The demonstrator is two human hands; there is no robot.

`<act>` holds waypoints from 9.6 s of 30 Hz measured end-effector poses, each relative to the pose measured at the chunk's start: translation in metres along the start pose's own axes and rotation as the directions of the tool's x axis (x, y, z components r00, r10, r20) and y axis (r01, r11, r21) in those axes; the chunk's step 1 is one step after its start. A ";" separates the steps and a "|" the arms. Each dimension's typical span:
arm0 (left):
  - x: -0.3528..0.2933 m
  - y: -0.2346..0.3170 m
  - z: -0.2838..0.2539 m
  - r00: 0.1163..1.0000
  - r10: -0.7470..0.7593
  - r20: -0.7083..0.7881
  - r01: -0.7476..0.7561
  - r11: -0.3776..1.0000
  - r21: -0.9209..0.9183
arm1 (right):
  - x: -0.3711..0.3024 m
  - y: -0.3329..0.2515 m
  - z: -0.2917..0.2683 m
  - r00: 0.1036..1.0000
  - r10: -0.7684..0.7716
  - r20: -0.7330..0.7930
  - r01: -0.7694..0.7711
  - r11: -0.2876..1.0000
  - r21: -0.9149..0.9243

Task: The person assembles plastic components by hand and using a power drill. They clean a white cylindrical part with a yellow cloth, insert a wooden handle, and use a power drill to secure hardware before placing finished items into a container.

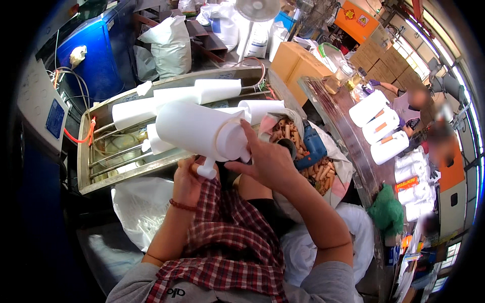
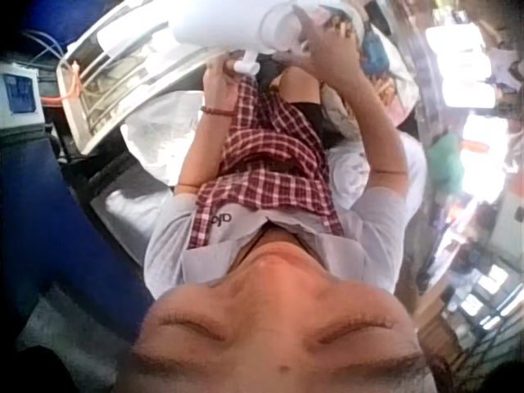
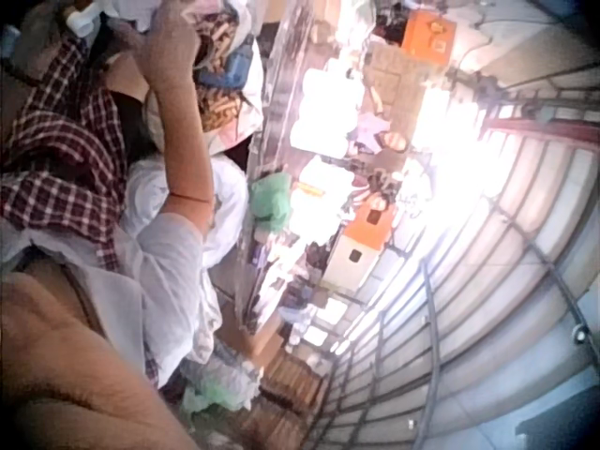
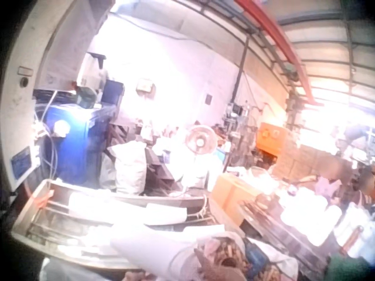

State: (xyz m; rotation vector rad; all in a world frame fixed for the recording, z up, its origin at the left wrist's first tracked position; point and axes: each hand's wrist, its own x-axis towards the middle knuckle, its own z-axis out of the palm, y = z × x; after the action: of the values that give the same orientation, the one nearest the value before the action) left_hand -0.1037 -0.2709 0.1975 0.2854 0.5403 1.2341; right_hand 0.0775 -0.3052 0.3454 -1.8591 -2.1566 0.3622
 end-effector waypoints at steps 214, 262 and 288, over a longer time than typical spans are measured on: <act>0.096 0.019 -0.104 0.899 -0.437 -0.042 0.351 0.658 0.667 | -0.178 0.161 0.164 0.732 0.508 0.455 -0.386 -0.242 0.890; 0.084 0.020 -0.084 0.935 -0.350 0.051 0.137 0.491 0.860 | -0.147 0.193 0.151 0.765 0.348 0.542 -0.438 -0.336 0.834; 0.012 0.051 -0.082 0.896 -0.427 0.120 -0.102 0.066 0.993 | -0.152 0.198 0.161 0.843 0.151 0.516 -0.454 -0.316 0.833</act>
State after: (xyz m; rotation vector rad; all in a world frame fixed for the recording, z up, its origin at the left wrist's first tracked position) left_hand -0.1861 -0.2503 0.1506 1.6336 0.9917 0.2752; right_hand 0.2228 -0.4286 0.1184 -1.1034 -0.4380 1.8232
